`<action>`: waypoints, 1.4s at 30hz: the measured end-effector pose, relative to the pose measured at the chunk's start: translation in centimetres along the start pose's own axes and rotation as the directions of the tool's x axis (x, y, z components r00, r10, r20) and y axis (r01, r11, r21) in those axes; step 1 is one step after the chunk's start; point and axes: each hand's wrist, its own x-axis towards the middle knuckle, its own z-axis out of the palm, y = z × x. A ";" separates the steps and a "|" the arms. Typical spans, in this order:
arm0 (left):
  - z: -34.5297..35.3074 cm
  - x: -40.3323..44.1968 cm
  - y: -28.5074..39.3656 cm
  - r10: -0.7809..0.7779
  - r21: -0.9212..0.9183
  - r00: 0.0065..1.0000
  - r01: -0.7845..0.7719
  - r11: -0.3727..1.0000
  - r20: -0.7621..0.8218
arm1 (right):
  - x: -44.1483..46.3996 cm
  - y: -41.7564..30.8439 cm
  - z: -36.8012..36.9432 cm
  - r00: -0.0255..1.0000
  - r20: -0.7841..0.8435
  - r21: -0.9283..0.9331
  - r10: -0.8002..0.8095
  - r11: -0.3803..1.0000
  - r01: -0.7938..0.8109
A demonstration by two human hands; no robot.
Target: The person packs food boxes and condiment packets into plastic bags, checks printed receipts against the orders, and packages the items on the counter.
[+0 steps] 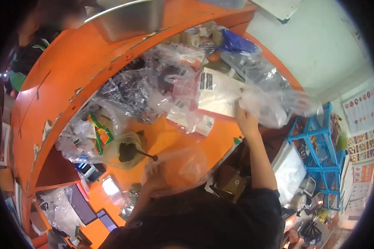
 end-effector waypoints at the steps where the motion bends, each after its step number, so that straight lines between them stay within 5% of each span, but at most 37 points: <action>1: -0.6 -0.4 0.4 -0.022 0.001 1.000 0.022 1.000 0.006 | -1.6 0.0 -0.6 0.999 0.004 -0.046 0.046 0.998 -0.046; 5: 0.3 -0.1 -0.2 -0.014 0.048 0.998 0.017 0.999 -0.058 | -4.5 -2.1 -3.2 0.917 0.248 -0.470 0.313 0.867 -0.169; 7: -0.2 -0.3 0.0 -0.021 0.032 0.999 0.022 0.999 -0.030 | -6.4 -1.4 -3.4 0.982 0.189 -0.552 0.027 0.830 0.083; 9: 0.1 -0.2 -0.4 -0.012 0.032 1.000 0.013 0.999 -0.029 | -7.2 -0.4 -1.5 0.981 -0.069 -0.291 0.183 0.937 -0.196; 12: 1.2 0.6 -1.0 0.003 0.030 0.999 -0.001 1.000 -0.054 | -9.1 2.3 -1.5 0.989 0.058 -0.516 0.138 0.852 -0.089; 19: -1.4 -0.8 0.8 -0.029 -0.032 1.000 0.029 0.999 -0.004 | -8.6 -0.8 -2.0 0.968 -0.090 -0.193 0.232 0.950 -0.246; 24: 0.2 -0.3 -1.0 0.019 0.011 0.998 -0.019 1.000 -0.067 | -9.4 -2.6 -2.1 0.830 -0.154 0.372 0.537 0.809 -0.455; 28: 0.1 -0.5 -1.1 0.063 0.006 0.994 -0.062 0.998 -0.088 | -13.2 1.6 -1.2 0.730 -0.111 0.186 0.675 0.735 -0.652; 31: -0.7 -0.7 -0.4 0.030 0.054 0.998 -0.027 0.998 -0.053 | -14.3 3.3 1.2 0.723 -0.186 0.300 0.666 0.739 -0.603; 35: -0.8 -0.6 -0.4 0.009 0.053 0.999 -0.006 0.999 -0.041 | -14.1 5.0 3.2 0.735 -0.085 0.322 0.673 0.717 -0.619; 37: -0.7 -0.5 -0.4 -0.007 0.048 0.999 0.008 0.999 -0.033 | -13.6 4.6 3.5 0.781 -0.136 0.123 0.609 0.793 -0.597; 42: -0.3 -0.2 -0.8 0.008 -0.003 1.000 -0.008 1.000 -0.025 | -8.2 -2.2 3.2 0.850 -0.496 -0.062 0.179 0.969 -0.240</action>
